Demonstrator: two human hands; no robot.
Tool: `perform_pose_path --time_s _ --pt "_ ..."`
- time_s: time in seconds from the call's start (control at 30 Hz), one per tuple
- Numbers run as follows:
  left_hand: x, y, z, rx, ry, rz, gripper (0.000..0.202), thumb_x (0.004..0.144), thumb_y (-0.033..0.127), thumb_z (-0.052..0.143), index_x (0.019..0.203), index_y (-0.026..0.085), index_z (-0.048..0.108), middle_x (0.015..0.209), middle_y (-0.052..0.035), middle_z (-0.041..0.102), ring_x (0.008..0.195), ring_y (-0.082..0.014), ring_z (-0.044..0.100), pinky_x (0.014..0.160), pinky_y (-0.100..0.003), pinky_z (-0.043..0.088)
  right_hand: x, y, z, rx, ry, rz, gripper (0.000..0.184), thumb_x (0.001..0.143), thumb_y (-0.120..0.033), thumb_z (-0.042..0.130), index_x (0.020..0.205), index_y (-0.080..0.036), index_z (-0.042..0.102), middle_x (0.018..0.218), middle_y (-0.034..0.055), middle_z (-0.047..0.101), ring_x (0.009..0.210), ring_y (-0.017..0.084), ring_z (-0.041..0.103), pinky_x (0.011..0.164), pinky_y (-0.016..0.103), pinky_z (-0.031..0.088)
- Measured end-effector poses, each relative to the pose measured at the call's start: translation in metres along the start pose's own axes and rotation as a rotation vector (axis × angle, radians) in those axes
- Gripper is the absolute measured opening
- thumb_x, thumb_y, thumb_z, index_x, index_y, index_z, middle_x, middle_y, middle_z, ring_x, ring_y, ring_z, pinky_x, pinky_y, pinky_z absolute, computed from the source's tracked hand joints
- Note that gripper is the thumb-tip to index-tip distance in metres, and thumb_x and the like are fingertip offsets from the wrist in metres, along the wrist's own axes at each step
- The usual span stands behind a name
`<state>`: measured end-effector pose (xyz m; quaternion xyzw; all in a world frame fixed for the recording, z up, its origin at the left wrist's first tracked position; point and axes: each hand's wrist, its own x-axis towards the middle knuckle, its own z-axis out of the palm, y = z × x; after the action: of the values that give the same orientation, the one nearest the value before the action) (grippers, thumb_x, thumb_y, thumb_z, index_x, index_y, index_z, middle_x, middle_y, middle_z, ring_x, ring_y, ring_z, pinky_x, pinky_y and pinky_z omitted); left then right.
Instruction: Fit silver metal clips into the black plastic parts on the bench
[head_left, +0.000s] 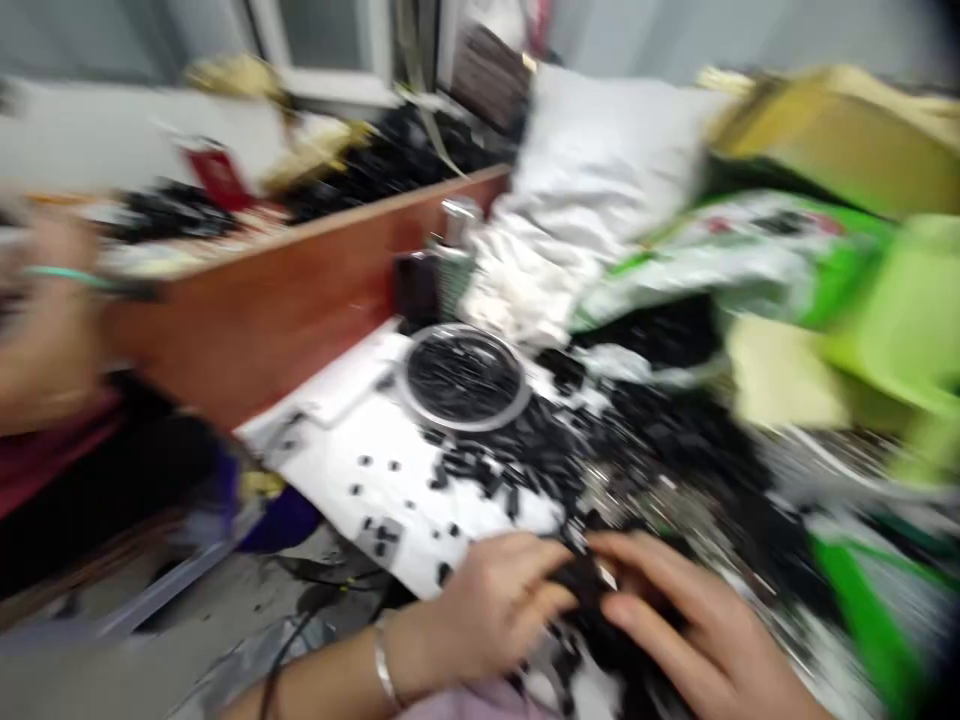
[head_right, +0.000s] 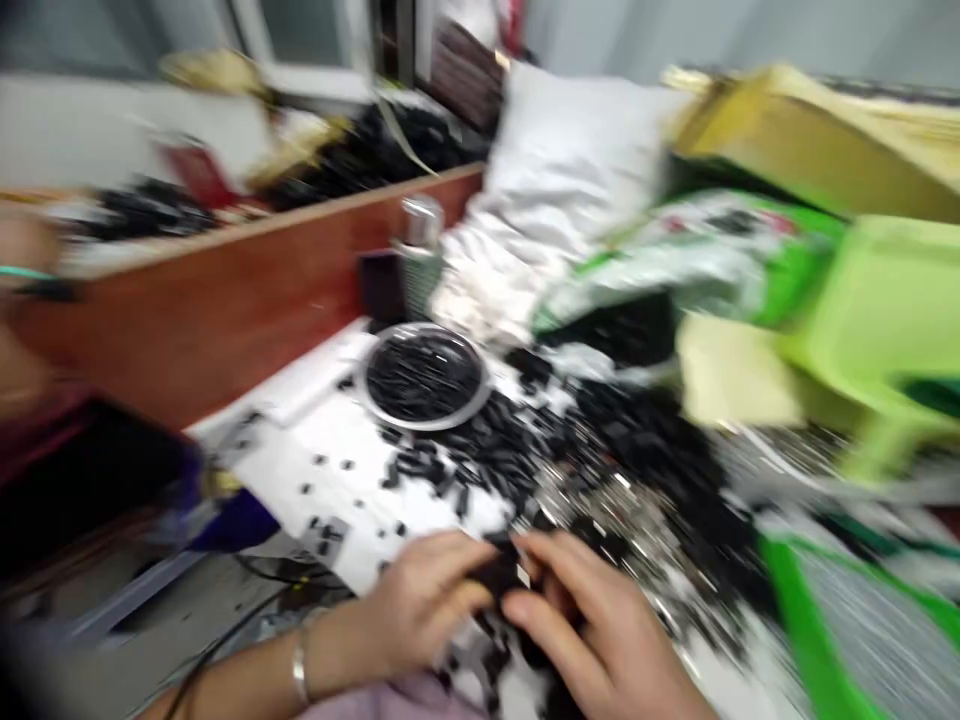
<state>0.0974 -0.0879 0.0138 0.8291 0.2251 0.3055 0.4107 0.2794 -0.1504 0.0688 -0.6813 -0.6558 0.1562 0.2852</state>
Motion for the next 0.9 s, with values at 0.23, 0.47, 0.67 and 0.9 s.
perform_pose_path --time_s 0.23,0.47,0.67,0.9 --pt "0.017 -0.022 -0.001 0.095 0.070 0.083 0.023 0.087 0.019 0.050 0.108 0.015 0.055 0.094 -0.0090 0.060 0.087 -0.0185 0.056 0.075 -0.031 0.048 -0.044 0.036 -0.043 0.101 0.234 0.328 0.028 0.085 -0.038 0.050 0.102 -0.019 0.062 0.084 0.0051 0.070 0.062 0.014 0.064 0.058 0.027 0.056" --pt "0.044 -0.005 0.020 0.327 -0.078 0.150 0.028 0.087 0.021 0.048 0.113 0.015 0.054 0.100 -0.0102 0.054 0.092 -0.0216 0.050 0.081 -0.038 0.043 -0.068 0.064 -0.039 0.053 0.261 0.293 0.025 0.085 -0.034 0.052 0.104 -0.021 0.060 0.092 0.0050 0.069 0.071 0.015 0.066 0.065 0.028 0.056" --pt "0.039 -0.014 0.021 0.347 -0.042 0.112 0.034 0.086 0.019 0.049 0.120 0.017 0.047 0.111 -0.0113 0.048 0.103 -0.0229 0.047 0.088 -0.040 0.042 -0.065 0.080 -0.062 -0.096 0.272 0.226 0.021 0.087 -0.032 0.050 0.102 -0.020 0.060 0.091 0.0047 0.067 0.077 0.015 0.065 0.067 0.028 0.053" --pt "0.048 -0.021 0.013 0.360 0.057 0.118 0.031 0.085 0.020 0.051 0.116 0.023 0.051 0.110 -0.0081 0.051 0.103 -0.0233 0.051 0.088 -0.040 0.042 -0.041 0.116 -0.089 -0.498 0.059 0.230 0.020 0.089 -0.024 0.044 0.100 -0.018 0.060 0.091 0.0055 0.065 0.079 0.016 0.061 0.068 0.029 0.048"
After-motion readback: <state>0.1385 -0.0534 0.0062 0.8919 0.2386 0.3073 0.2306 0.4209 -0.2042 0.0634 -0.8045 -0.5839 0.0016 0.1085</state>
